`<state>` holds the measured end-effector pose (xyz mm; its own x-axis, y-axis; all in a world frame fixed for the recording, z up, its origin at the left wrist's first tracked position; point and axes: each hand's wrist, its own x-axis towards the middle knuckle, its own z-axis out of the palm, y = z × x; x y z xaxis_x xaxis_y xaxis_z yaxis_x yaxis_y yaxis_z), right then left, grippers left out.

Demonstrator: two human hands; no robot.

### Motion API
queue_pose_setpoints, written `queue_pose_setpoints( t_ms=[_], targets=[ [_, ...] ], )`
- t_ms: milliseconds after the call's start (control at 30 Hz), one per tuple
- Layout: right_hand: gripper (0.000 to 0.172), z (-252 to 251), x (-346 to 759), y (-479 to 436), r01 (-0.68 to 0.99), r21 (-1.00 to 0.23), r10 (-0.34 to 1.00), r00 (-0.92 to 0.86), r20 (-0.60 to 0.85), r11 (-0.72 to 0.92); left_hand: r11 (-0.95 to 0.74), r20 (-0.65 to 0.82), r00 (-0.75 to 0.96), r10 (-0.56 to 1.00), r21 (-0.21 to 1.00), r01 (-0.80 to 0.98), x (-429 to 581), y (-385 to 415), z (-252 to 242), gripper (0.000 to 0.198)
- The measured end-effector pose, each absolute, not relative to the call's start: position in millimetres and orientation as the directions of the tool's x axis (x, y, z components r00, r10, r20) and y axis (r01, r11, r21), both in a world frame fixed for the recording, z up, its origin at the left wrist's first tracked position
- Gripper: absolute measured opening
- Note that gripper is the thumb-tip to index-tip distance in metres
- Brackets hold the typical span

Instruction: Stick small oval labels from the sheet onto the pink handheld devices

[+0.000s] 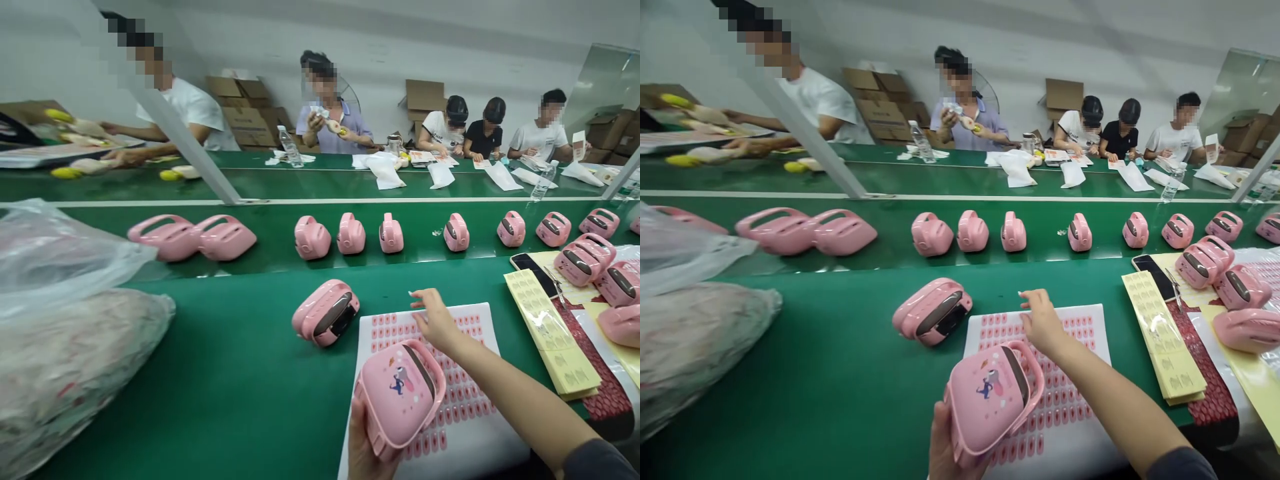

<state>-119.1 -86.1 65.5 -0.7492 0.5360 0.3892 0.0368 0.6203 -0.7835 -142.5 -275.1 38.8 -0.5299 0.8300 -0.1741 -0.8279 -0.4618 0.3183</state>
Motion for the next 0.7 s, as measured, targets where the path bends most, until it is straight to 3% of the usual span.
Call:
queue_pose_setpoints(
  t_ms=[100,233,333,400,467,533,600,700],
  targets=[
    [0.051,47.2,-152.5,-97.3,0.021,-0.761,0.462,-0.805,0.372,0.649,-0.541,-0.066,-0.579,0.812,0.285,-0.791,-148.4,-285.7,30.4,0.027],
    [0.047,44.6,-158.4,-103.8,-0.019,-0.747,0.413,-0.824,0.388,0.665,-0.590,-0.118,-0.625,0.772,0.235,-0.773,-157.5,-288.2,29.6,0.037],
    [0.043,54.6,-145.7,-108.4,-0.036,-0.765,0.465,-0.776,0.427,0.643,-0.651,-0.171,-0.689,0.705,0.231,-0.723,-164.0,-284.0,37.0,0.045],
    [0.043,67.2,-133.8,-119.4,-0.081,-0.864,0.607,-0.678,0.413,0.498,-0.675,-0.214,-0.716,0.664,0.240,-0.698,-166.1,-277.3,45.2,0.047],
    [0.043,82.4,-121.4,-137.1,-0.207,-0.959,0.753,-0.594,0.282,0.195,-0.678,-0.272,-0.719,0.640,0.241,-0.695,-165.4,-267.9,54.5,0.049],
    [0.044,96.0,-110.8,-156.8,-0.323,-0.942,0.797,-0.590,0.127,-0.089,-0.686,-0.321,-0.712,0.624,0.212,-0.696,-161.9,-257.6,62.8,0.049],
    [0.046,105.1,-104.0,-172.6,-0.361,-0.908,0.799,-0.599,0.051,-0.212,-0.698,-0.351,-0.706,0.616,0.173,-0.695,-156.3,-248.1,68.7,0.048],
    [0.046,109.9,-100.8,-183.3,-0.385,-0.889,0.834,-0.551,0.007,-0.247,-0.699,-0.382,-0.689,0.616,0.139,-0.702,-147.0,-238.8,72.2,0.045]
  ],
)
